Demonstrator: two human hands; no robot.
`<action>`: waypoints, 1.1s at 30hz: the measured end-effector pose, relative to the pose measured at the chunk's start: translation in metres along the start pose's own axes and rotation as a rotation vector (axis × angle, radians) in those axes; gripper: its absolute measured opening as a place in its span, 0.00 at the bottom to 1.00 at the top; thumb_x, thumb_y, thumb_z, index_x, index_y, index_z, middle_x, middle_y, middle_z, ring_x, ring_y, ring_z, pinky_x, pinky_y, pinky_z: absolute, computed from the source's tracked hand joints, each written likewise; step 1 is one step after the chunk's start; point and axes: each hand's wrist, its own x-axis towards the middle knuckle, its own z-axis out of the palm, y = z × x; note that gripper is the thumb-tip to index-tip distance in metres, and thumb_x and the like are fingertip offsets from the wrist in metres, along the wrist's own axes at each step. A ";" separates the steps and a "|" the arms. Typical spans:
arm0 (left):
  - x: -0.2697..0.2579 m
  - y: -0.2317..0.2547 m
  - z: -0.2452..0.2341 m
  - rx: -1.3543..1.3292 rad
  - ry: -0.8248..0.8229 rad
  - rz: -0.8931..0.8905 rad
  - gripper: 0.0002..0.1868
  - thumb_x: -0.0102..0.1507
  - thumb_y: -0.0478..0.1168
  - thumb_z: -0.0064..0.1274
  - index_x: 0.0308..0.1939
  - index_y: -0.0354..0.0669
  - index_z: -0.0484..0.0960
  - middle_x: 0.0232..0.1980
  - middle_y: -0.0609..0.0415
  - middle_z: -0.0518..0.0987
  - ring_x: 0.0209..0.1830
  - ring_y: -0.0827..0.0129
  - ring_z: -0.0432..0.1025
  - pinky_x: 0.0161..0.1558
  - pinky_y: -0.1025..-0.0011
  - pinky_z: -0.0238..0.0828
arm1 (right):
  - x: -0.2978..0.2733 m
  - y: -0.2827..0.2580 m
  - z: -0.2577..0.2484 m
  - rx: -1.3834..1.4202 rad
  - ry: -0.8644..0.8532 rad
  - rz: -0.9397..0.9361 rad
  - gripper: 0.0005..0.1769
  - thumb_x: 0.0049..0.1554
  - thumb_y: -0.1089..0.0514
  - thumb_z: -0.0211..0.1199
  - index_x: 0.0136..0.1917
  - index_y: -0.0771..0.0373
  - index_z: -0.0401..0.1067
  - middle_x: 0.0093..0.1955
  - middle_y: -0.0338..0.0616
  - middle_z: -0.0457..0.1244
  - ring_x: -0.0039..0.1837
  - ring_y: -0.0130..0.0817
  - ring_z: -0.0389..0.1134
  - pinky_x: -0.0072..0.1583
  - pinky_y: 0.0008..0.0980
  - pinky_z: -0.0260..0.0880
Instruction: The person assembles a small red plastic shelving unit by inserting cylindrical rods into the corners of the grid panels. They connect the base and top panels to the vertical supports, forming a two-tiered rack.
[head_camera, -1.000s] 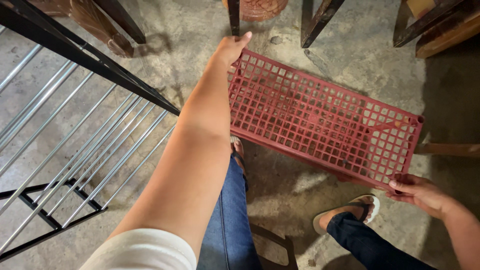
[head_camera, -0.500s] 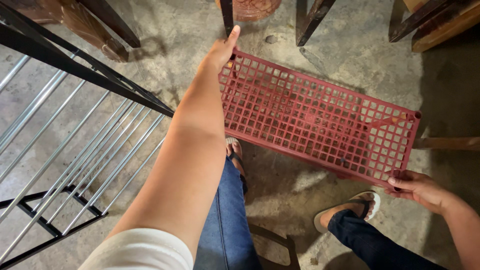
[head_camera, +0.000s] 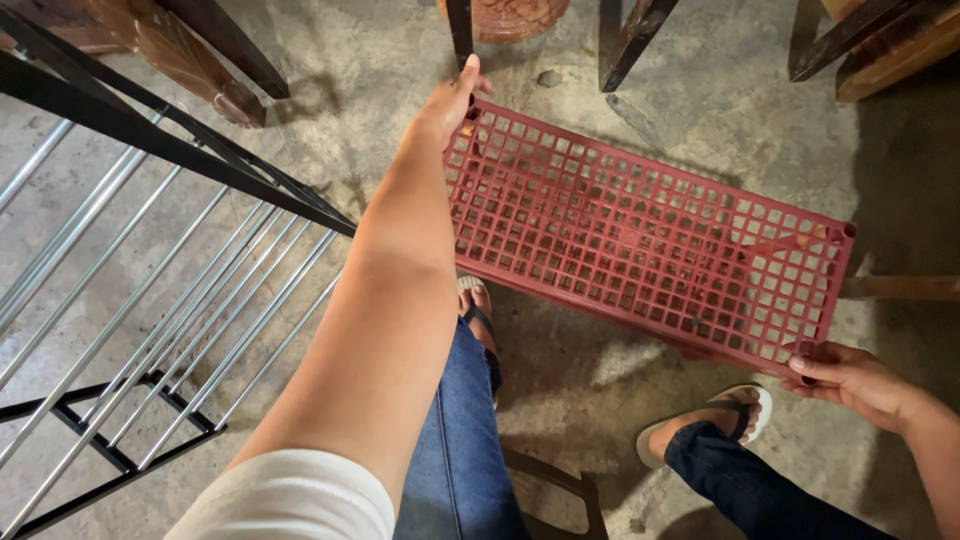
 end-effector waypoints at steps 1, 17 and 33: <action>0.001 0.000 0.000 0.037 -0.003 0.015 0.39 0.64 0.75 0.32 0.50 0.54 0.88 0.53 0.54 0.78 0.44 0.63 0.71 0.52 0.56 0.66 | 0.001 0.000 0.000 0.024 -0.014 -0.010 0.34 0.55 0.49 0.65 0.69 0.68 0.66 0.61 0.56 0.70 0.61 0.46 0.73 0.65 0.44 0.72; -0.004 -0.015 0.004 0.141 0.084 -0.137 0.43 0.62 0.76 0.40 0.59 0.44 0.82 0.63 0.41 0.77 0.65 0.51 0.69 0.65 0.54 0.61 | -0.018 -0.019 0.012 -0.032 0.003 0.023 0.37 0.54 0.47 0.65 0.71 0.69 0.65 0.62 0.58 0.69 0.63 0.47 0.73 0.68 0.45 0.71; 0.064 -0.072 0.020 0.503 0.250 -0.075 0.34 0.65 0.64 0.50 0.48 0.32 0.84 0.51 0.30 0.80 0.56 0.43 0.74 0.54 0.52 0.71 | 0.011 0.003 -0.006 0.081 -0.114 -0.023 0.35 0.51 0.53 0.69 0.70 0.65 0.66 0.63 0.52 0.68 0.60 0.44 0.72 0.64 0.47 0.73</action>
